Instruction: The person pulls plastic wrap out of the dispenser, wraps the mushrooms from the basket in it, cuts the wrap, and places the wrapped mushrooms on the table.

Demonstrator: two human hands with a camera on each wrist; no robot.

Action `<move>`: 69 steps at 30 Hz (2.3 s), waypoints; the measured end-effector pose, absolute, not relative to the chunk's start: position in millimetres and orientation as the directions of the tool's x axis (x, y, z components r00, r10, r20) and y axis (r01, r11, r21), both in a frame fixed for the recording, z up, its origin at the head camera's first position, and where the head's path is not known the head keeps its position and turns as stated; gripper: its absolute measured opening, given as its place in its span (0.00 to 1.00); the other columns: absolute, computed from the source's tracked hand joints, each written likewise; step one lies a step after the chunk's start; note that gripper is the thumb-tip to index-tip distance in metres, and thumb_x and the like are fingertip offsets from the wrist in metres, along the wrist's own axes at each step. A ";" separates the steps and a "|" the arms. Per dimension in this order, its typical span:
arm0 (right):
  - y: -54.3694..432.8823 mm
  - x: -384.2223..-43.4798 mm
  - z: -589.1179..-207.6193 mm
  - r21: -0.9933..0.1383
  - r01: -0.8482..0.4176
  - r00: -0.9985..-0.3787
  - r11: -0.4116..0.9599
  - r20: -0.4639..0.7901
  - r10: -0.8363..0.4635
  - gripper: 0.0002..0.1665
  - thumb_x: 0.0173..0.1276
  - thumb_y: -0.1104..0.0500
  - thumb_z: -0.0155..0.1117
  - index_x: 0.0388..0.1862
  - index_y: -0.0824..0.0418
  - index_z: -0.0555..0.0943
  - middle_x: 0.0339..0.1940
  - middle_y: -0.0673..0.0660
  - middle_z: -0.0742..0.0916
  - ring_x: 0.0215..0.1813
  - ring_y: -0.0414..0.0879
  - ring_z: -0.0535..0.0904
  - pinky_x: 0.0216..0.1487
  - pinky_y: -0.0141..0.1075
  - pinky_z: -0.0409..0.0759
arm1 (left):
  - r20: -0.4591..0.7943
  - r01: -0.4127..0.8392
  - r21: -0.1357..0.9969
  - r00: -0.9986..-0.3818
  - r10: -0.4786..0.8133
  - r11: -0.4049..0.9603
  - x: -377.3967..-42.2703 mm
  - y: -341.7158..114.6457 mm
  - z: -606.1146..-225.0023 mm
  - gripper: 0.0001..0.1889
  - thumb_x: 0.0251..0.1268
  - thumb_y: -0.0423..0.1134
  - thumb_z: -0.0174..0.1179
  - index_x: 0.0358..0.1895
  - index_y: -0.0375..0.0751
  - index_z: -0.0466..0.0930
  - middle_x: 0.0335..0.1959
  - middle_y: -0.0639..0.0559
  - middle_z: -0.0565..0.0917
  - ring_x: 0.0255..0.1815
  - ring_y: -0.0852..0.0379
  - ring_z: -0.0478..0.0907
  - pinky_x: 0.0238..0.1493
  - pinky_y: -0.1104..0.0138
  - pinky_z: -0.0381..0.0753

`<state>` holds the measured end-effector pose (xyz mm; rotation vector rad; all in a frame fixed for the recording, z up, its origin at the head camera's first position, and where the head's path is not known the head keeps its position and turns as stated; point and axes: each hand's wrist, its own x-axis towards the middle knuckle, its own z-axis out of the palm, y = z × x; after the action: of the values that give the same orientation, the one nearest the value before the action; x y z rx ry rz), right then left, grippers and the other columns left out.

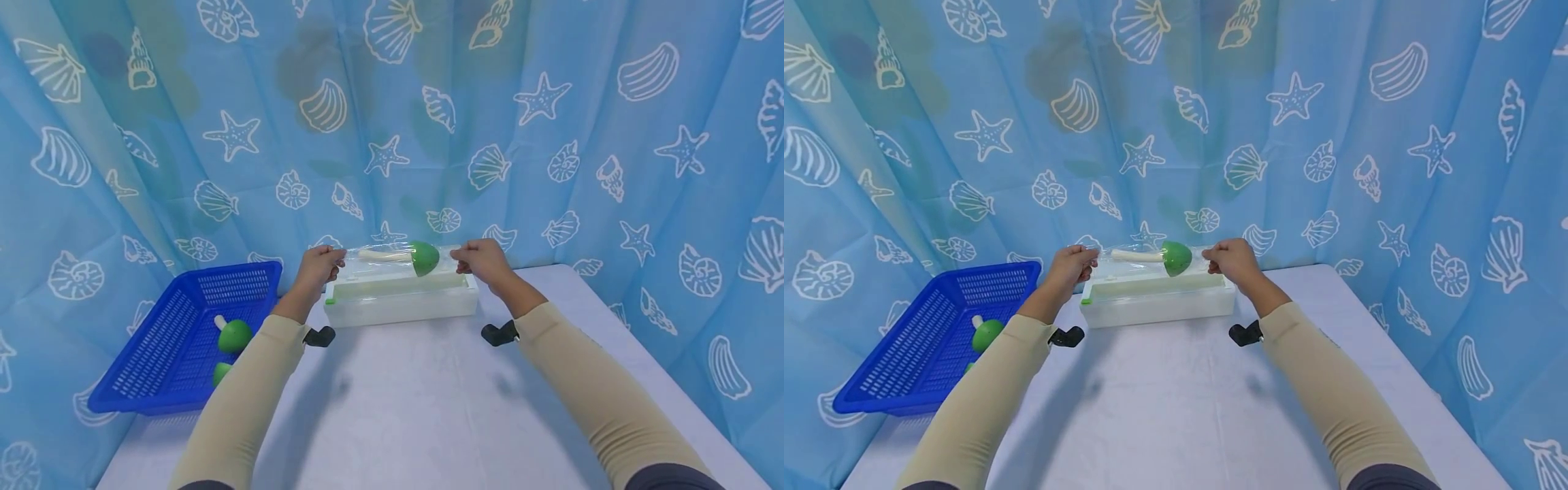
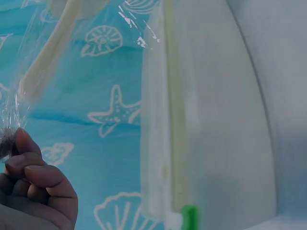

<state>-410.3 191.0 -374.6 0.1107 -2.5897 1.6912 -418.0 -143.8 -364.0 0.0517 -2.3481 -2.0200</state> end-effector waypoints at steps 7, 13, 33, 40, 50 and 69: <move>193.9 -404.9 -364.1 -0.893 -0.104 -0.994 0.438 0.103 -0.026 0.16 0.73 0.53 0.58 0.38 0.66 0.80 0.35 0.61 0.84 0.42 0.54 0.81 0.51 0.47 0.77 | 0.031 0.019 0.986 -0.997 -0.068 0.164 -419.8 -139.0 -352.6 0.14 0.71 0.42 0.58 0.28 0.41 0.67 0.35 0.46 0.77 0.23 0.58 0.64 0.28 0.68 0.67; 196.9 -404.1 -358.9 -0.892 -0.121 -0.992 0.436 0.117 -0.037 0.16 0.73 0.51 0.58 0.38 0.65 0.80 0.36 0.62 0.84 0.44 0.56 0.81 0.51 0.48 0.77 | 0.019 0.006 0.984 -0.997 -0.073 0.177 -419.6 -137.7 -345.0 0.13 0.71 0.44 0.57 0.30 0.41 0.69 0.37 0.45 0.78 0.25 0.57 0.65 0.32 0.67 0.68; 189.4 -405.7 -335.1 -0.927 -0.193 -0.980 0.321 0.197 -0.020 0.15 0.72 0.53 0.61 0.36 0.66 0.81 0.31 0.58 0.82 0.40 0.50 0.81 0.54 0.46 0.77 | 0.023 0.006 0.978 -0.997 -0.079 0.210 -416.0 -144.6 -333.3 0.13 0.72 0.45 0.57 0.31 0.41 0.70 0.40 0.43 0.78 0.23 0.58 0.63 0.28 0.67 0.67; 190.6 -400.6 -331.2 -0.931 -0.205 -0.977 0.303 0.211 -0.011 0.15 0.72 0.52 0.61 0.36 0.64 0.81 0.31 0.57 0.82 0.41 0.50 0.81 0.55 0.47 0.76 | 0.059 0.045 0.980 -0.996 -0.065 0.196 -407.4 -145.3 -327.2 0.14 0.71 0.46 0.58 0.30 0.42 0.69 0.37 0.45 0.77 0.23 0.58 0.63 0.28 0.68 0.66; 190.7 -391.7 -324.2 -0.916 -0.240 -0.969 0.320 0.243 -0.031 0.16 0.71 0.53 0.62 0.35 0.66 0.82 0.32 0.59 0.83 0.40 0.51 0.81 0.54 0.48 0.77 | 0.073 0.063 0.958 -0.997 -0.026 0.280 -393.2 -150.7 -319.6 0.16 0.70 0.46 0.58 0.27 0.41 0.69 0.31 0.50 0.76 0.20 0.58 0.61 0.31 0.65 0.69; 181.6 -388.4 -300.8 -0.889 -0.317 -0.944 0.329 0.329 -0.023 0.18 0.69 0.50 0.64 0.33 0.66 0.82 0.34 0.59 0.85 0.40 0.51 0.81 0.56 0.54 0.72 | 0.130 0.110 0.960 -0.990 -0.063 0.257 -385.9 -156.8 -303.2 0.16 0.69 0.47 0.60 0.27 0.41 0.71 0.34 0.47 0.77 0.22 0.58 0.65 0.29 0.66 0.69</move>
<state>-388.4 181.6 -300.8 0.3073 -2.3399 1.6548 -385.9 -156.8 -303.2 -0.0445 -2.3751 -1.8319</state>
